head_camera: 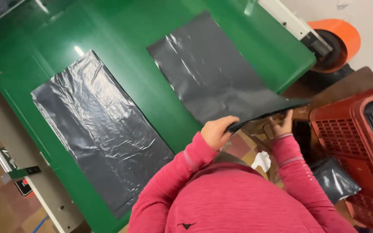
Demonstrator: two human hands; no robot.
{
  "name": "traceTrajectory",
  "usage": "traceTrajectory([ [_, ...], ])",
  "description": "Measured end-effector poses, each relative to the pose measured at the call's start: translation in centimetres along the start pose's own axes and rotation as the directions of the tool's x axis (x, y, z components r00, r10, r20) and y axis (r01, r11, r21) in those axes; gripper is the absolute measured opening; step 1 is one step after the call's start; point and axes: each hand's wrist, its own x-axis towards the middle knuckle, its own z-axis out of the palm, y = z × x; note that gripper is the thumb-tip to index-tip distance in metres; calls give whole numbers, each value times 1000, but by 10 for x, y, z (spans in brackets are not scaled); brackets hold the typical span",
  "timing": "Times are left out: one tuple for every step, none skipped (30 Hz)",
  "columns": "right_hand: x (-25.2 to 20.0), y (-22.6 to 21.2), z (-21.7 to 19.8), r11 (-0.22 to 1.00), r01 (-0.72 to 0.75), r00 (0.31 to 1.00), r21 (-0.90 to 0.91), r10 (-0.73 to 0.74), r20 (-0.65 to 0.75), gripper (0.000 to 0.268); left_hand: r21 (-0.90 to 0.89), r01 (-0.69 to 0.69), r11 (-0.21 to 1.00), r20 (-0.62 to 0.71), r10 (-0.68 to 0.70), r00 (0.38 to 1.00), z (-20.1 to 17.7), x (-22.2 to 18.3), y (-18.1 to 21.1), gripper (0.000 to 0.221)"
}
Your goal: Folding black plastic bags on a conveyor belt and placing them into a crate.
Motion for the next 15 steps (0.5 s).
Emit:
traceTrajectory([
  [16,0,-10,1000,-3,1000,0,3,12,72,2,8,1000,-9,-8,1000,-11,6,3,35],
  [33,1,-20,999,14,994,29,-17,112,66,-75,93,993,-62,-98,993,-21,13,5,30],
  [49,3,-29,998,28,978,63,-40,206,60,-152,172,973,-103,-189,976,-33,20,7,25],
  [67,-2,-25,997,24,976,67,-37,213,60,-148,178,973,-108,-195,975,-48,32,-3,25],
  [84,-8,-23,999,-50,946,14,43,322,53,-125,183,975,-260,-210,942,-62,44,-13,22],
  [101,-14,-21,992,-116,897,-46,124,423,46,-101,191,976,-406,-215,888,-75,56,-22,18],
  [122,-21,-5,991,-124,896,-43,130,424,46,-99,198,975,-403,-222,888,-86,69,-59,18],
  [142,-27,12,988,-127,853,-88,154,499,49,-83,269,959,-467,-276,840,-97,83,-96,18],
  [162,-33,27,983,-128,802,-134,182,569,53,-73,341,937,-530,-326,783,-107,94,-133,19],
  [174,-32,44,982,-137,799,-133,189,570,53,-72,350,934,-527,-334,781,-115,101,-164,19],
  [186,-32,63,964,-211,774,-162,266,575,47,-32,404,914,-546,-354,759,-125,109,-194,22],
  [199,-32,81,940,-282,742,-191,340,577,41,6,456,890,-565,-373,736,-135,117,-225,26],
  [205,-21,85,939,-288,740,-188,343,579,41,11,461,887,-563,-375,736,-138,118,-245,26],
  [211,-11,90,924,-304,731,-232,382,565,35,72,503,862,-569,-379,730,-142,119,-265,29],
  [216,-1,95,906,-319,720,-277,422,551,29,131,544,829,-576,-383,722,-146,118,-285,32],
])
